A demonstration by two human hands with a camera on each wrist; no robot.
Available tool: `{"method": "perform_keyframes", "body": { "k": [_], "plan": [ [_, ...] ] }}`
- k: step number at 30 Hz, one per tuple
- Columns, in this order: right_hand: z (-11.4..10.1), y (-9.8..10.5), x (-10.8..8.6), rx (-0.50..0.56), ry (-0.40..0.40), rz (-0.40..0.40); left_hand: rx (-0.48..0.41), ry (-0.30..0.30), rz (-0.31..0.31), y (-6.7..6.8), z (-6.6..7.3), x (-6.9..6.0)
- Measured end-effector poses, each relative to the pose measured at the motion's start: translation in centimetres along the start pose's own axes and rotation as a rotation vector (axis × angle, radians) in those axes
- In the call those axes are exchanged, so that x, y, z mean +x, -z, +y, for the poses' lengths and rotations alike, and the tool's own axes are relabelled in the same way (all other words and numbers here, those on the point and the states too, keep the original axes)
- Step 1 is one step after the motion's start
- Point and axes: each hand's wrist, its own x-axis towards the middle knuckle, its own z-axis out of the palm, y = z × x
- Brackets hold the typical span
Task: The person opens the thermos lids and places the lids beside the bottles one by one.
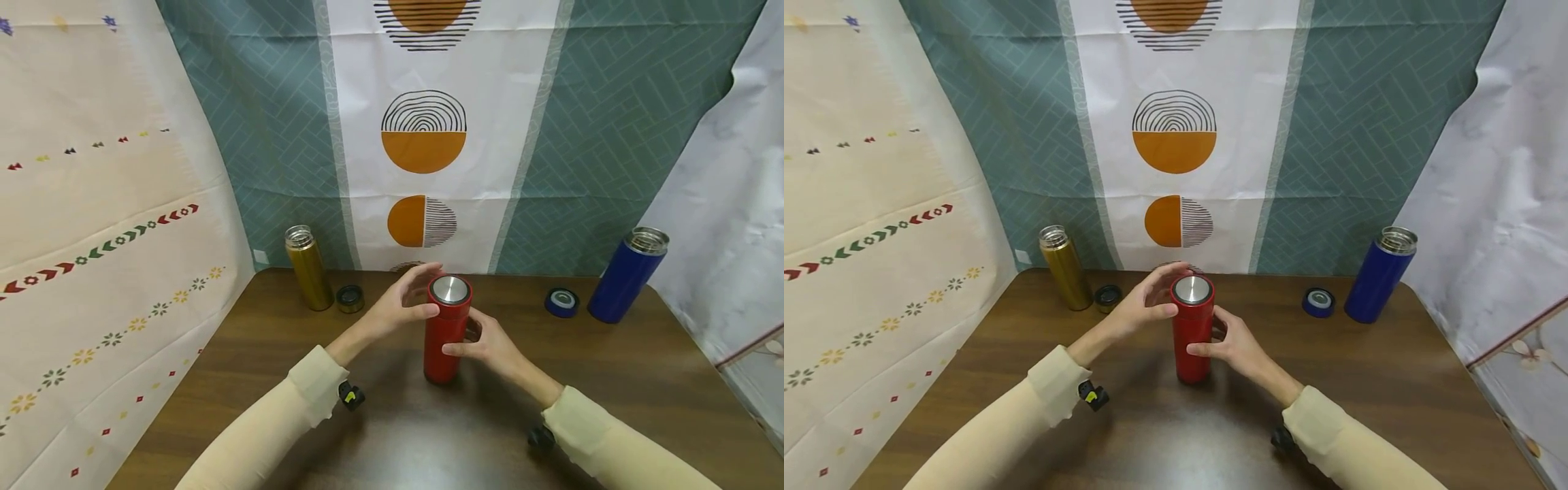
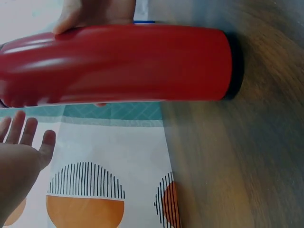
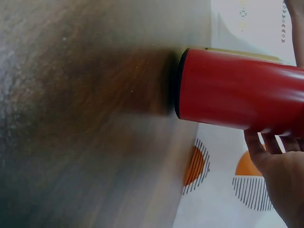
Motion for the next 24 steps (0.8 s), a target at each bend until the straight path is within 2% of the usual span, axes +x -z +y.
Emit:
{"method": "perform_keyframes", "body": {
  "k": [5, 9, 14, 19, 21, 24],
  "plan": [
    [0.2, -0.1, -0.1, 0.015, -0.005, -0.037, 0.006, 0.036, -0.039, -0.1, 0.4, -0.1],
    [0.3, 0.0, -0.1, 0.013, -0.011, -0.054, 0.010, 0.040, -0.067, 0.1, 0.5, 0.1],
    [0.3, 0.2, -0.1, 0.018, -0.002, -0.099, -0.010, 0.032, -0.156, 0.8, 0.6, 0.5],
    [0.3, 0.5, 0.3, 0.017, 0.024, -0.167, -0.068, 0.065, -0.267, 1.4, 0.7, 1.1],
    [0.2, 0.7, 0.4, 0.014, 0.021, -0.191, -0.070, 0.076, -0.292, 1.6, 0.8, 1.3],
    [0.2, 0.9, 0.6, 0.010, 0.014, -0.216, -0.052, 0.093, -0.299, 1.8, 0.8, 1.5]
  ]
}}
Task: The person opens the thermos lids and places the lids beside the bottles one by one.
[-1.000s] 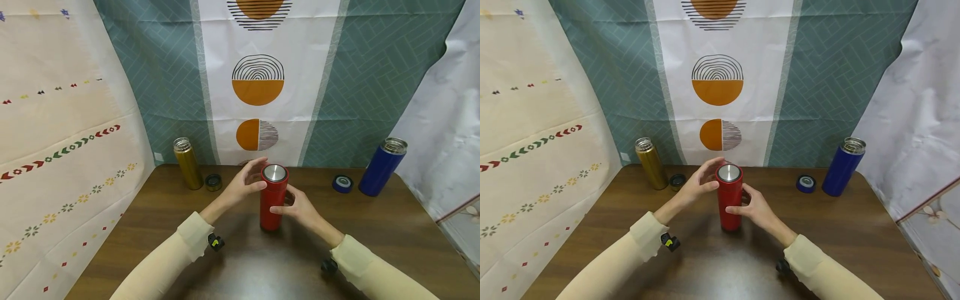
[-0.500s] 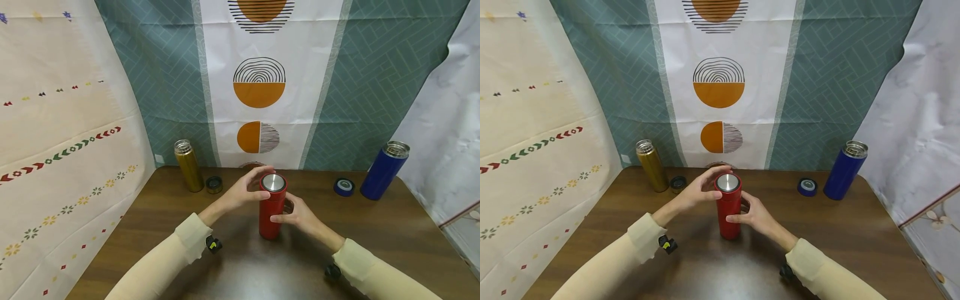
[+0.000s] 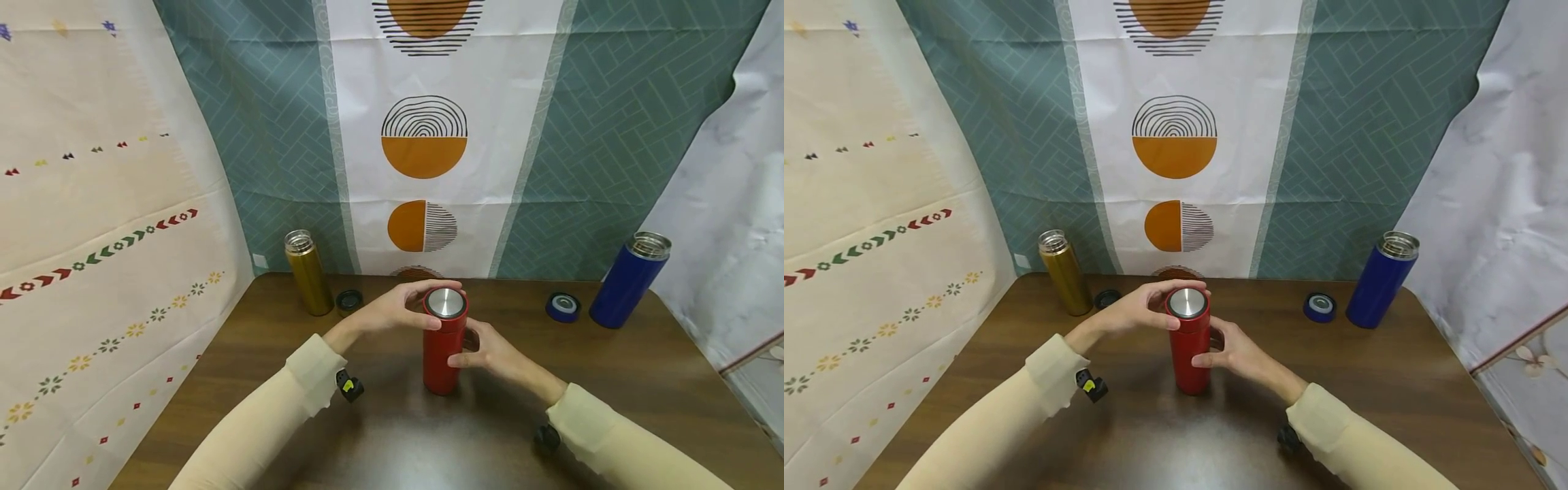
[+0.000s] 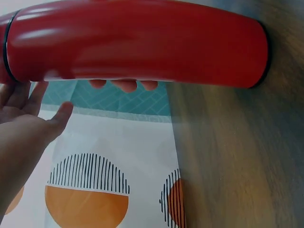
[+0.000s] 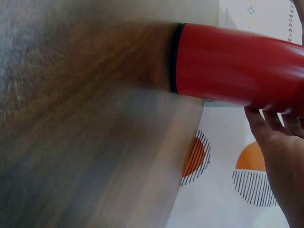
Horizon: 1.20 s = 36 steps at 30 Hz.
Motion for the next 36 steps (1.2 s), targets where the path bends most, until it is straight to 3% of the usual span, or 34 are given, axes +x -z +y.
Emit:
{"method": "perform_keyframes", "body": {
  "k": [4, 18, 22, 25, 32, 34, 36],
  "plan": [
    [0.1, 0.0, 0.1, -0.019, 0.004, -0.005, 0.019, 0.011, 0.033, 0.1, -0.2, -0.1],
    [0.3, -0.7, -0.2, -0.126, 0.078, 0.065, 0.082, -0.069, 0.187, -1.1, -0.6, -0.5],
    [0.3, -0.8, -0.3, -0.147, 0.097, 0.072, 0.094, -0.067, 0.242, -1.7, -0.7, -0.7],
    [0.4, -0.9, -0.3, -0.141, 0.105, 0.067, 0.109, -0.044, 0.303, -2.3, -0.7, -1.0],
    [0.6, -0.8, -0.2, -0.120, 0.093, 0.079, 0.194, 0.017, 0.533, -4.2, -0.3, -1.4],
    [0.7, -0.7, -0.1, -0.098, 0.092, 0.066, 0.187, 0.004, 0.538, -4.4, -0.4, -1.3],
    [0.7, -0.7, -0.1, -0.082, 0.089, 0.042, 0.162, -0.018, 0.503, -4.3, -0.5, -1.4]
  ]
}}
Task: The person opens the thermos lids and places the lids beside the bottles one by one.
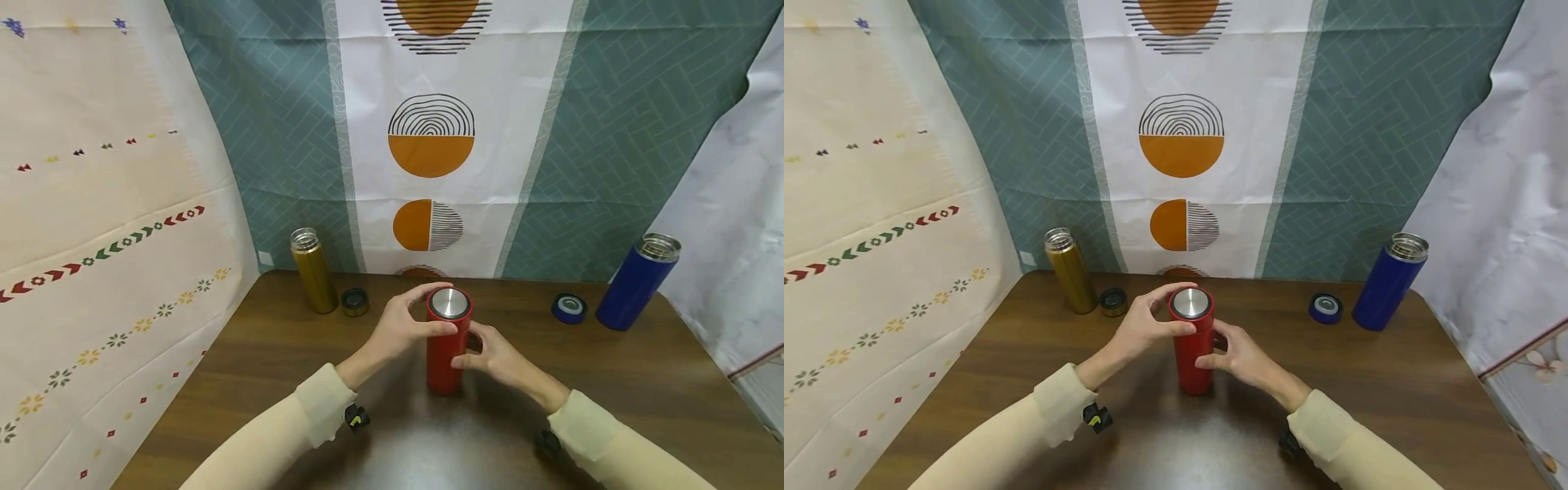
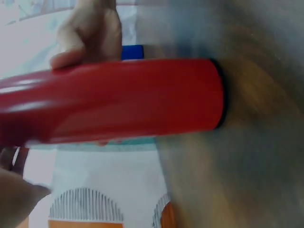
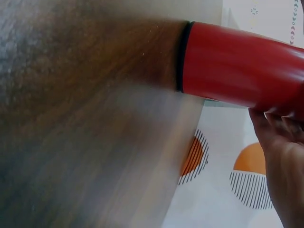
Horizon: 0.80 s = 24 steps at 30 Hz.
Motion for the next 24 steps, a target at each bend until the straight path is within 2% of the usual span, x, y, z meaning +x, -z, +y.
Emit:
{"method": "perform_keyframes", "body": {
  "k": [2, 9, 12, 16, 20, 24],
  "plan": [
    [0.0, 0.1, 0.1, 0.015, -0.001, -0.031, -0.029, -0.005, -0.062, 0.4, 0.0, 0.2],
    [-0.2, 0.6, 0.3, 0.044, -0.007, -0.111, -0.069, -0.018, -0.356, 3.0, 0.9, 1.6],
    [-0.4, 0.9, 0.3, 0.054, -0.010, -0.117, -0.065, -0.030, -0.436, 3.7, 1.2, 2.3],
    [-0.5, 1.0, 0.2, 0.078, -0.017, -0.103, -0.027, -0.011, -0.470, 3.9, 1.4, 2.8],
    [-0.4, 0.9, 0.0, 0.084, -0.005, -0.083, -0.018, 0.002, -0.447, 3.7, 1.4, 2.9],
    [-0.4, 0.6, -0.3, 0.075, 0.012, -0.052, -0.022, -0.003, -0.398, 3.3, 1.2, 2.7]
  ]
}}
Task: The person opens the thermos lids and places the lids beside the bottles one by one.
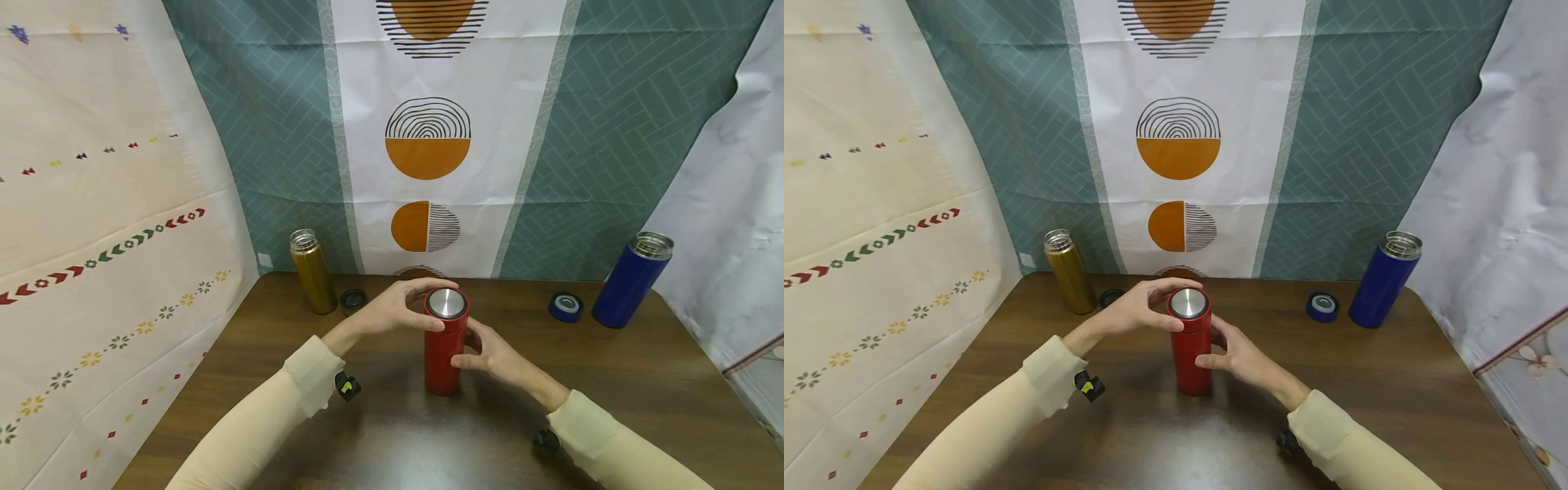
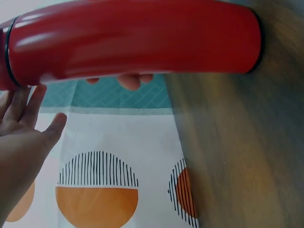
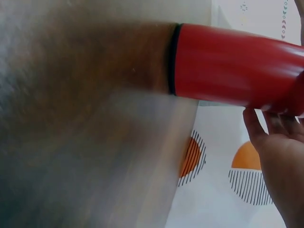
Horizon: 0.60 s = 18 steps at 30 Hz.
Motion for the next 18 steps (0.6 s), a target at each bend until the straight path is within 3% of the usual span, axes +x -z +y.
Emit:
{"method": "perform_keyframes", "body": {
  "k": [8, 11, 14, 18],
  "plan": [
    [0.3, -0.7, -0.3, -0.061, 0.010, 0.057, 0.001, -0.014, 0.185, -1.9, -0.5, -0.2],
    [0.4, -0.7, -0.3, -0.076, 0.017, 0.061, 0.007, -0.006, 0.223, -2.4, -0.5, -0.4],
    [0.4, -0.7, -0.3, -0.077, 0.024, 0.058, 0.003, 0.002, 0.194, -2.4, -0.5, -0.6],
    [0.4, -0.6, -0.3, -0.077, 0.029, 0.049, 0.005, -0.005, 0.084, -1.3, -0.3, -0.8]
  ]
}}
